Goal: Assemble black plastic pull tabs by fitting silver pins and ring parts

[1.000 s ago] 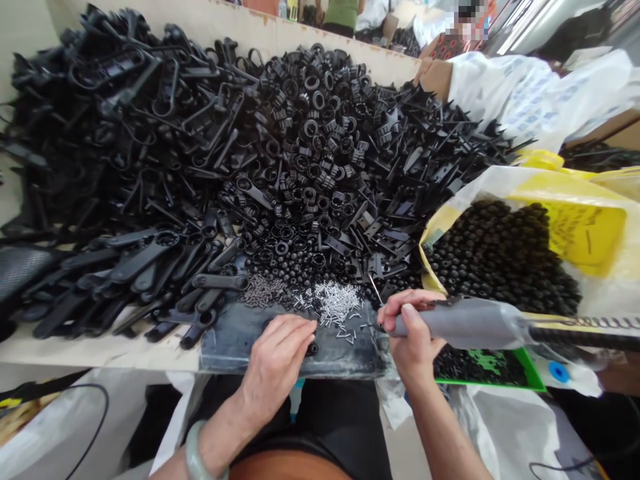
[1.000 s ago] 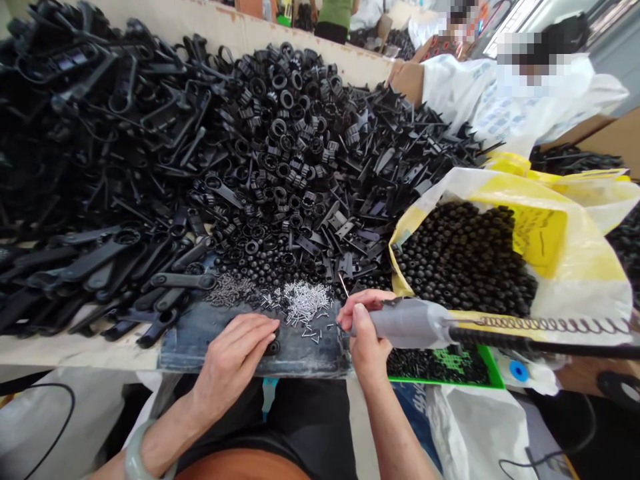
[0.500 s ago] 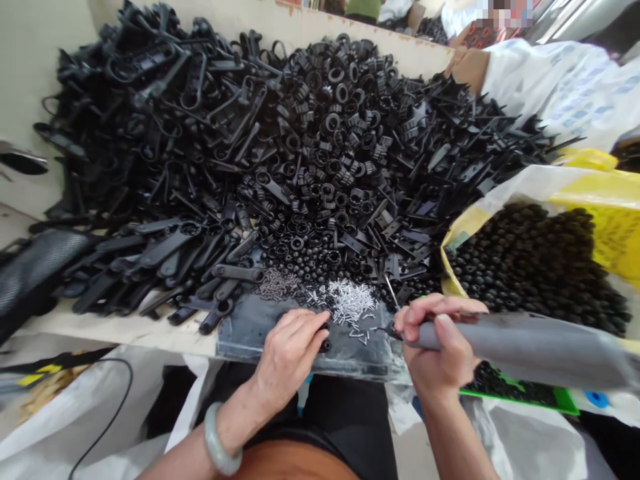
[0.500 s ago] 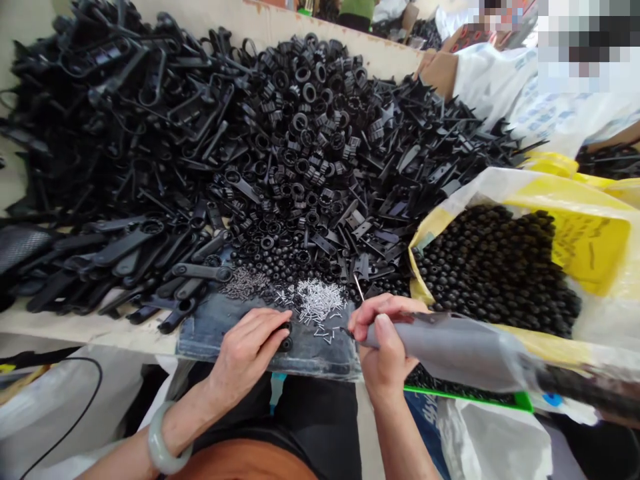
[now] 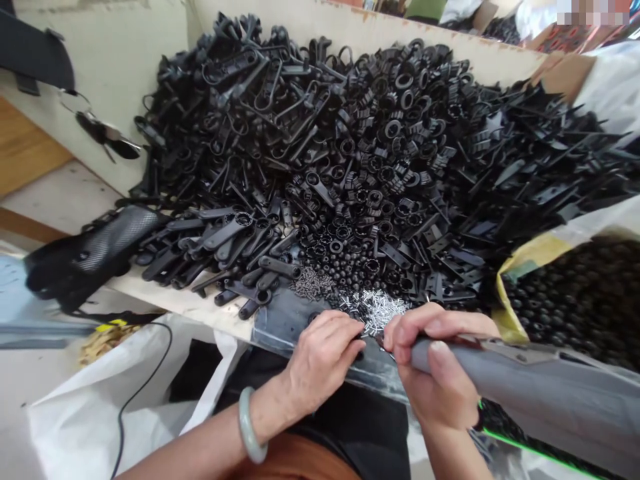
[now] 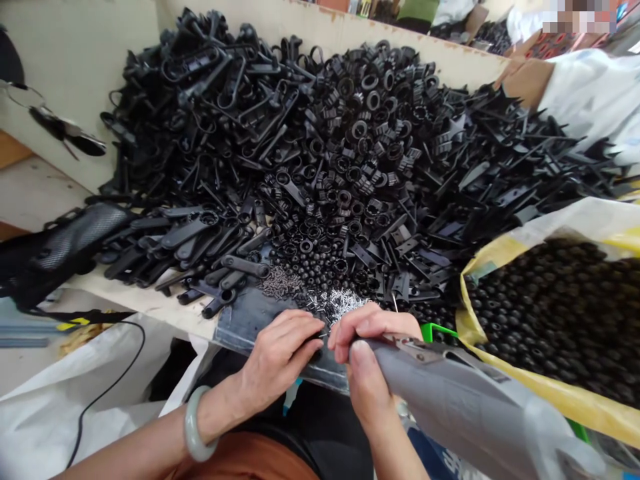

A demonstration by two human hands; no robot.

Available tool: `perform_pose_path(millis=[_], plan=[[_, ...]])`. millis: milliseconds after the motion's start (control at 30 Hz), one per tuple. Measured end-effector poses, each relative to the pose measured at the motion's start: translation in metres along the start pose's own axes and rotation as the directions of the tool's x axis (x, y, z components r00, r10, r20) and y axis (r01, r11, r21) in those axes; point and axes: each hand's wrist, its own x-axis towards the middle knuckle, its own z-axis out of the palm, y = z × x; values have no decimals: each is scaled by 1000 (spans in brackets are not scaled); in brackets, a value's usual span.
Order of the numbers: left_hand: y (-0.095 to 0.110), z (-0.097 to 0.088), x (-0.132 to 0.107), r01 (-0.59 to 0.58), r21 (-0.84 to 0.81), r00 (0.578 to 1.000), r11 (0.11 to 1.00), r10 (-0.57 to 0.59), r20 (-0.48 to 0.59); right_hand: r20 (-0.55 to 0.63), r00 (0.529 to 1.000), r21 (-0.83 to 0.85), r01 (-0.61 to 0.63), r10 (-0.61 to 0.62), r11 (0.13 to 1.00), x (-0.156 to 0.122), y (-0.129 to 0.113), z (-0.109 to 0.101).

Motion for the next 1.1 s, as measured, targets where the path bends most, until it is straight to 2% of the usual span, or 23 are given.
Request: perform_pose_path(millis=[233,367,633,1100], plan=[[-1,6,-1,0,-20,999,1000,-1,-47,9,1000,0,-21,21,1000,-2,0,0],[0,6,0,9,-34,998,999,-11,-59,-48,999,31,-24,26,999,0,-1,5],[0,4,-1,42,-53,999,998,-43,-25,-53,997,87,-48,53,995,1,-2,5],[-2,3,-2,28,-27,999,999,-29,-35,-40,998,32,-42,44,999,3,-4,6]])
